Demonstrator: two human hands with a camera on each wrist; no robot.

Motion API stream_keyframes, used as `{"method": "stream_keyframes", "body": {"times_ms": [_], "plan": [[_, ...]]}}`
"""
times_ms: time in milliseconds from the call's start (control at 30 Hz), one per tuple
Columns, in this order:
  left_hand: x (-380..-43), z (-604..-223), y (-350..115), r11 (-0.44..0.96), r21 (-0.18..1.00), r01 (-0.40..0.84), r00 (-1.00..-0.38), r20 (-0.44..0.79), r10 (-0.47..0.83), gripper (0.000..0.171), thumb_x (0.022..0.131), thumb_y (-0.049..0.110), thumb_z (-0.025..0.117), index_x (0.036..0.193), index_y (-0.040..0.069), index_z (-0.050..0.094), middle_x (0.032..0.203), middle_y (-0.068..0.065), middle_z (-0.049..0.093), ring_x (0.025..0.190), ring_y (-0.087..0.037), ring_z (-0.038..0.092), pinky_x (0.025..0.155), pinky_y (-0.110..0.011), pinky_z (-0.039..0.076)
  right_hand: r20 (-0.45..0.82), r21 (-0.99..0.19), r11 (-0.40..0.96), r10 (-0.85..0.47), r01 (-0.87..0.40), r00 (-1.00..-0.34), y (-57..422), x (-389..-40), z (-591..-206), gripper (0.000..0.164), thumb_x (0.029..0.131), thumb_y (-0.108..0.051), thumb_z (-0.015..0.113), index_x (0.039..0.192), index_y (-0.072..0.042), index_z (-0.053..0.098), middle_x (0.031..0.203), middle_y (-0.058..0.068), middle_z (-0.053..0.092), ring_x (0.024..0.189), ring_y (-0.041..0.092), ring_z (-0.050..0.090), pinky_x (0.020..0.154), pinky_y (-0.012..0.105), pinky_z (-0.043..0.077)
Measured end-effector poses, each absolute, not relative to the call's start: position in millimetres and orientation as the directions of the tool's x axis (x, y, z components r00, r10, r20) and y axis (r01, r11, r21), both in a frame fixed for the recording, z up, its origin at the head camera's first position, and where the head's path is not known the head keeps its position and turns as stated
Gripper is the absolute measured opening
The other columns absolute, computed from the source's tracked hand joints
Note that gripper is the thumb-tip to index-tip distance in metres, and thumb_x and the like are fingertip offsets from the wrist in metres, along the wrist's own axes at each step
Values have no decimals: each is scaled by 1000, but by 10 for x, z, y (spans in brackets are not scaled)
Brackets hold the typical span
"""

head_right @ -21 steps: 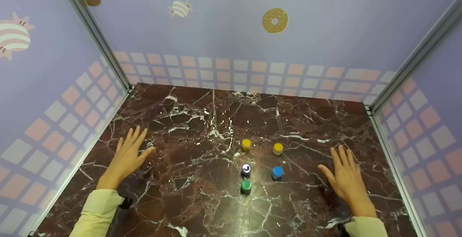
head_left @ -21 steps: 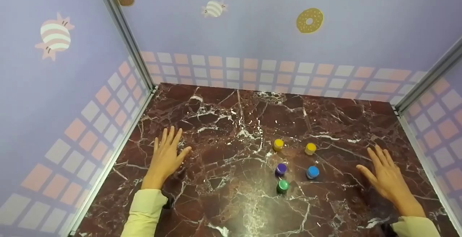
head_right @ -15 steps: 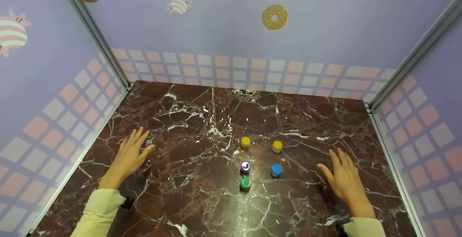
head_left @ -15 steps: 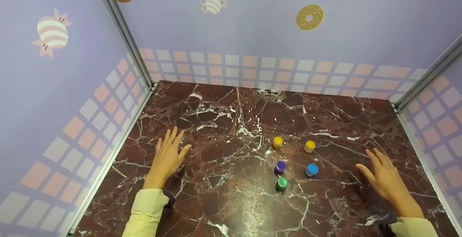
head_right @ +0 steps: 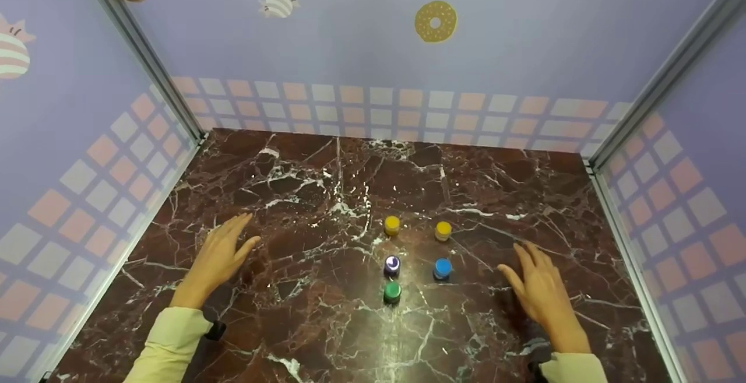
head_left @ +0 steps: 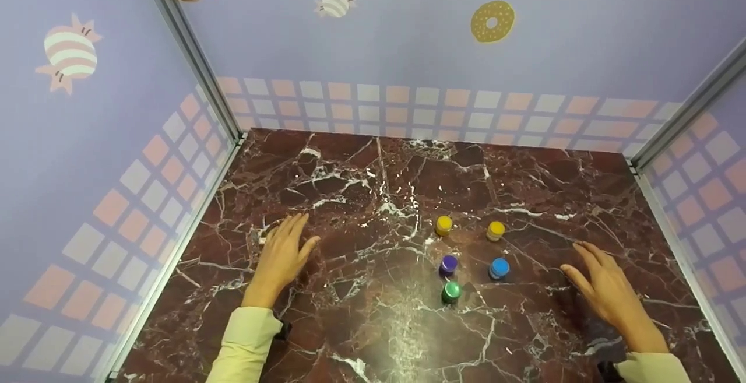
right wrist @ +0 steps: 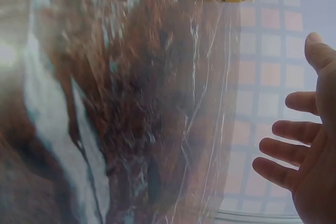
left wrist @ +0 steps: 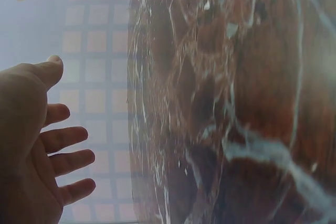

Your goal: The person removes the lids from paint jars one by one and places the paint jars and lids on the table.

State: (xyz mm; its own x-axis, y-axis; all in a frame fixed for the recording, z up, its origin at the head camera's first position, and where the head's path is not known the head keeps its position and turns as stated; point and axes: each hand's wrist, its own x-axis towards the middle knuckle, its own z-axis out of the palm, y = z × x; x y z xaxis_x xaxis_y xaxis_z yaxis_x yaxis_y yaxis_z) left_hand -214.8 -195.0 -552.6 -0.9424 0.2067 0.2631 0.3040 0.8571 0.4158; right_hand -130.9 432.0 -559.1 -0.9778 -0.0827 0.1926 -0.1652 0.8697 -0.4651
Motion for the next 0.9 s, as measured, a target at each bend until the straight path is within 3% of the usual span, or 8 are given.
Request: {"method": "stream_keyframes", "body": {"times_ms": [267, 567, 900], "plan": [[-2076, -5544, -1787, 845, 440, 304, -947, 236, 218, 55, 104, 36, 62, 146, 2, 55, 155, -22, 46, 140, -45, 45, 113, -63, 32, 169, -484, 864, -67, -142, -983, 4221, -1237, -5668, 62, 107, -35, 57, 149, 8, 43, 151, 38, 35, 135, 63, 32, 101, 78, 27], [-1979, -5617, -1540, 805, 425, 414, -901, 318, 295, 51, 99, 30, 70, 141, 2, 60, 145, -21, 56, 125, -44, 59, 104, -61, 44, 178, -510, 845, -78, -160, -981, 4019, -1123, -5716, 55, 106, -34, 60, 144, 5, 52, 152, 34, 37, 139, 60, 31, 104, 77, 28], [-1904, -5637, -1135, 700, 566, 435, -898, 217, 382, 46, 100, 24, 69, 140, 3, 61, 140, -16, 61, 127, -35, 60, 107, -53, 45, 335, -491, 821, -130, -291, -933, 3780, -1098, -5693, 37, 101, -20, 69, 130, 2, 66, 138, 23, 55, 125, 43, 51, 94, 64, 44]]}}
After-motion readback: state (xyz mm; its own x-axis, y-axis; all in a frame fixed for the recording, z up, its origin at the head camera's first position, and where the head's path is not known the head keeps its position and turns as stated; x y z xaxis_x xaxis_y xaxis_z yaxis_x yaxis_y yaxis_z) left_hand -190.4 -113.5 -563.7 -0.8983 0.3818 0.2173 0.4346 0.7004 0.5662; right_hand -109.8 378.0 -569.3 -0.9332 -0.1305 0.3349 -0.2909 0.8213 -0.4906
